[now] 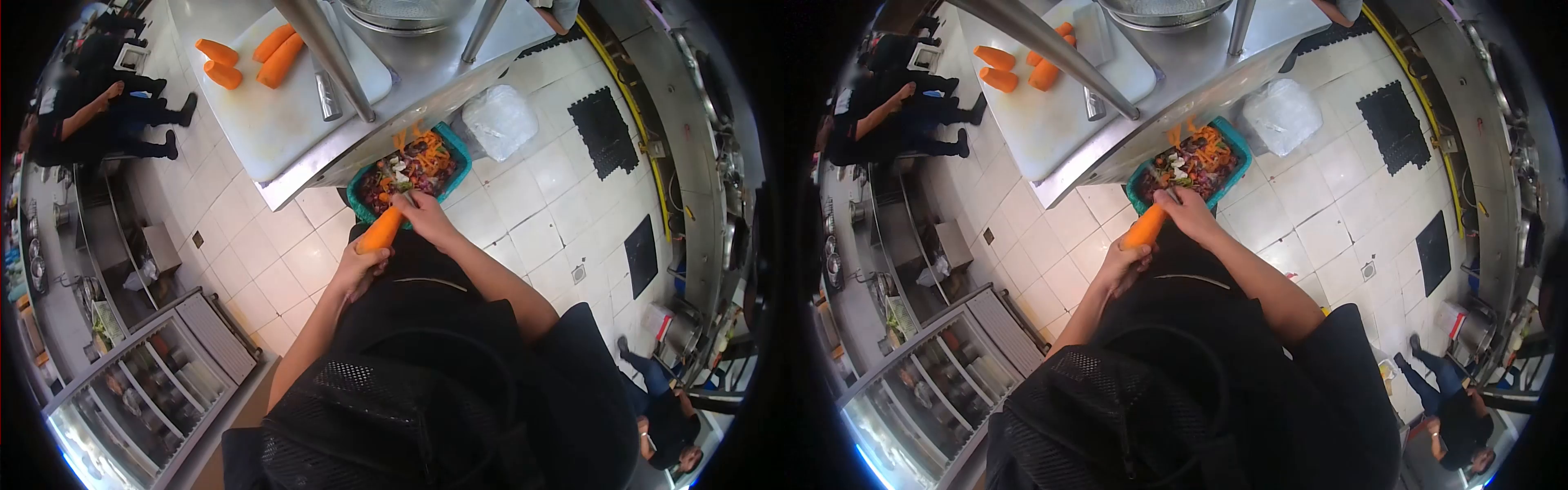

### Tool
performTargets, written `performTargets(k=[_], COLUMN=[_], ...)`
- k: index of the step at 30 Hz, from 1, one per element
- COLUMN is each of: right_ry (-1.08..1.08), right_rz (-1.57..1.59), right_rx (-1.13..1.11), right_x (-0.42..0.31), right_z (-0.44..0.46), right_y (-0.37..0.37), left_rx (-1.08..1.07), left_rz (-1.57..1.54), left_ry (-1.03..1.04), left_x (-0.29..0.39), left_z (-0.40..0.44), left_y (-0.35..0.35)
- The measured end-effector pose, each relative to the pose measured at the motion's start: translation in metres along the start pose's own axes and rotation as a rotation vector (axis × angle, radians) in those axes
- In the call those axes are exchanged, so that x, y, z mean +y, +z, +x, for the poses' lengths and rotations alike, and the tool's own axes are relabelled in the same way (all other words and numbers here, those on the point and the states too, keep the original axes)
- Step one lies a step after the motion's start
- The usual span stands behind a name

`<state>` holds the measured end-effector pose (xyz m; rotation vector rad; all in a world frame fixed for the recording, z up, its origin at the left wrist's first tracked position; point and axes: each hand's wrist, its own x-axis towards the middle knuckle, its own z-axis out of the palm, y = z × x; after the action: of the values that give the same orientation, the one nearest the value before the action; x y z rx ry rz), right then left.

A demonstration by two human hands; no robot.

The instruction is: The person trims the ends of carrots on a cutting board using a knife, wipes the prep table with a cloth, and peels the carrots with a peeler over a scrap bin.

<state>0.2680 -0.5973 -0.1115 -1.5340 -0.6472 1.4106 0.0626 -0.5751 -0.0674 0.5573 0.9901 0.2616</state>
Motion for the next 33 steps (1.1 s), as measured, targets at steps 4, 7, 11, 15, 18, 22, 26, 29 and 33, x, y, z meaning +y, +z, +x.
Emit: performTargets(k=[4, 7, 11, 15, 18, 22, 26, 29, 33], right_ry=[-0.024, -0.161, 0.036, 0.260, 0.053, -0.126, 0.164, -0.025, 0.458], right_rz=[-0.719, -0.978, -1.025, -1.019, -0.913, -0.924, -1.050, -0.808, 0.097], right_rx=[-0.051, -0.257, -0.055, -0.042, -0.048, -0.240, -0.058, 0.044, -0.060], right_x=[-0.011, -0.045, 0.005, 0.044, 0.005, -0.029, 0.071, 0.078, 0.050], right_z=[-0.007, -0.061, -0.019, 0.012, -0.001, -0.047, 0.027, 0.037, 0.030], right_y=[-0.016, 0.007, -0.026, -0.045, -0.008, 0.022, -0.043, -0.033, 0.002], left_rx=[0.080, 0.164, 0.221, 0.236, 0.308, 0.395, 0.447, 0.451, 0.419], left_rz=[-0.026, 0.032, 0.094, 0.142, 0.177, 0.342, 0.444, 0.570, 0.855], left_ry=[0.002, 0.004, 0.014, 0.016, 0.033, 0.156, 0.105, 0.071, 0.157], left_x=[-0.017, -0.027, -0.021, -0.026, -0.032, -0.031, -0.028, -0.036, -0.032], left_z=[0.008, 0.006, -0.004, -0.014, -0.010, -0.013, -0.030, -0.028, -0.016], left_y=[-0.014, -0.016, -0.003, -0.018, -0.020, -0.022, -0.025, -0.045, -0.050])
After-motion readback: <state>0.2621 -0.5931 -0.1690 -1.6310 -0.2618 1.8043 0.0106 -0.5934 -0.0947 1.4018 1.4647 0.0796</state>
